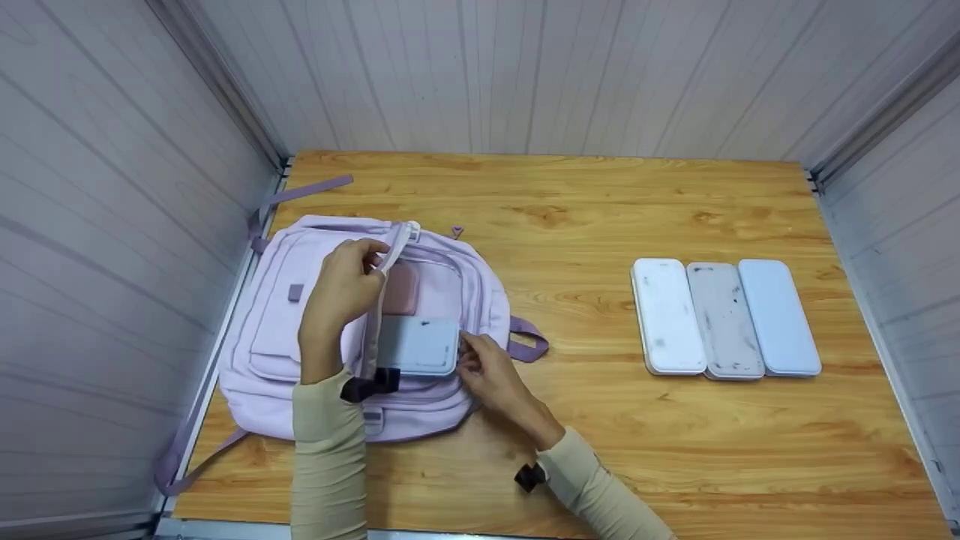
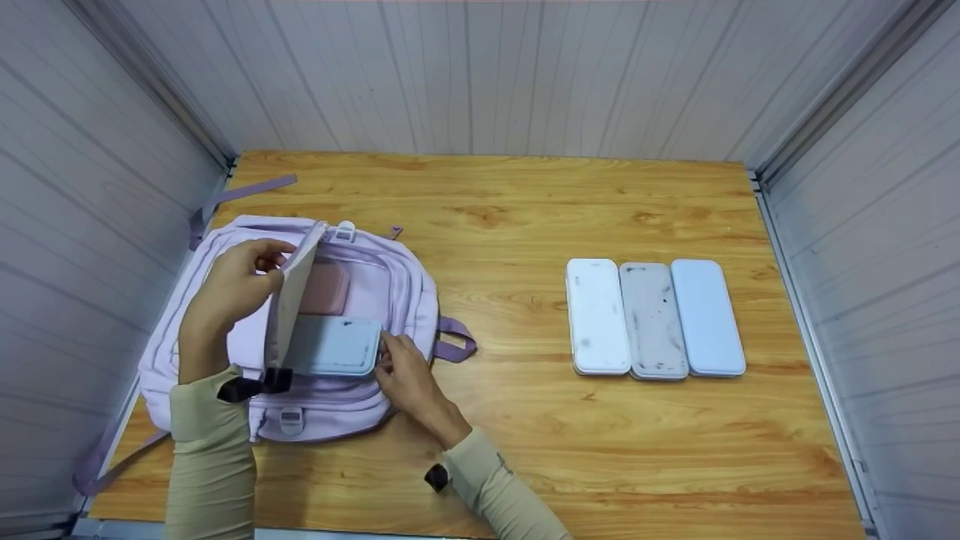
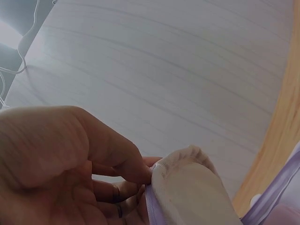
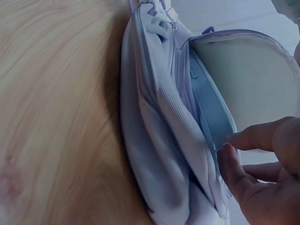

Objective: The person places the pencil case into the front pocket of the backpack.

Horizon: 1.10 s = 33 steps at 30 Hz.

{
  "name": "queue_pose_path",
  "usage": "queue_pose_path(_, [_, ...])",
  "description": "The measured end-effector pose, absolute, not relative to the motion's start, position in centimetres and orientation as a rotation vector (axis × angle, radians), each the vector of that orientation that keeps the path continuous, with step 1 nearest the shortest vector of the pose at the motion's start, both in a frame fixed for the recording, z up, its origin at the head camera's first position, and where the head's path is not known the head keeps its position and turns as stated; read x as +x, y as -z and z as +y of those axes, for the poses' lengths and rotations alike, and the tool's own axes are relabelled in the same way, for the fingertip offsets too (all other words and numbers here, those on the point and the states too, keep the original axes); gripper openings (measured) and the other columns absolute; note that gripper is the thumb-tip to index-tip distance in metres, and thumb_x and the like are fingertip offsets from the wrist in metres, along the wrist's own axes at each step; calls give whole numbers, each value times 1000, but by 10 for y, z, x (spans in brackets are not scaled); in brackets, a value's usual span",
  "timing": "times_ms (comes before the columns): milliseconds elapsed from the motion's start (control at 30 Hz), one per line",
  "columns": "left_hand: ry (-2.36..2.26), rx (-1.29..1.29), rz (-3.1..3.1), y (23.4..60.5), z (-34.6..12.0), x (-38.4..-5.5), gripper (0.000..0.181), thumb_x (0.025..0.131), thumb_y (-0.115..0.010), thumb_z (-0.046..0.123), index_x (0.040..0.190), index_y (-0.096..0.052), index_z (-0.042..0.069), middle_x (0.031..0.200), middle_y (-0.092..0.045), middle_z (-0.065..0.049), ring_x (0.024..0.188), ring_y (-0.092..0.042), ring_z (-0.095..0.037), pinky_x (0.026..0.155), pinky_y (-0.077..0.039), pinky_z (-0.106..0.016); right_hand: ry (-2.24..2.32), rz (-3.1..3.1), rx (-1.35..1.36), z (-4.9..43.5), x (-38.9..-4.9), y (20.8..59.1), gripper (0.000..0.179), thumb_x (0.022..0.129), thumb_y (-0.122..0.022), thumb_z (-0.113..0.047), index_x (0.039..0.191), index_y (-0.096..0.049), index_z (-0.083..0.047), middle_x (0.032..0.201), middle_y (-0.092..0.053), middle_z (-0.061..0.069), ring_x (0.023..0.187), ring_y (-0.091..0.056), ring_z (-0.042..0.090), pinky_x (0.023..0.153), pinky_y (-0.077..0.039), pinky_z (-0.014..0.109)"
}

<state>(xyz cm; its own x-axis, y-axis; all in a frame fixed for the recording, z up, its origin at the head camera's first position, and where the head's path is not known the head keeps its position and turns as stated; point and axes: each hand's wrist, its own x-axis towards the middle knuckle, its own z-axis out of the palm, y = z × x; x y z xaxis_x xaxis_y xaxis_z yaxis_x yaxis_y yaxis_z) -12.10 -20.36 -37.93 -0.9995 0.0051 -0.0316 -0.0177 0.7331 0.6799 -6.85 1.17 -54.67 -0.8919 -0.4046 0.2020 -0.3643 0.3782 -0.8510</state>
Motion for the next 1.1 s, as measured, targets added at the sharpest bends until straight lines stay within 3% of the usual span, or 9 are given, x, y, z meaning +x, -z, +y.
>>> queue_pose_path(567, [-1125,1,2891,377,-204,-120,39,83,-45,-3,118,-62,-6,101,-60,-20,91,-53,-29,81,-43,-42,1747,2245,-634,-11,-71,547,44,91,-49,7,135,-42,14,115,-59,25,103,-63,33,90,-51,30])
queue_pose_path(967, [-1118,22,2915,379,-203,-120,39,81,-47,-2,116,-64,-5,97,-62,-18,86,-55,-28,77,-43,-38,1899,1855,-583,-23,-73,547,49,92,-35,17,139,-23,21,128,-44,42,120,-47,52,104,-39,48])
queue_pose_path(1100, [-1123,21,2920,379,-203,-120,38,81,-47,-2,115,-64,-5,97,-62,-18,88,-55,-28,78,-43,-39,1896,1815,-592,-26,-72,547,50,94,-35,15,142,-21,18,132,-42,40,125,-45,48,107,-37,44])
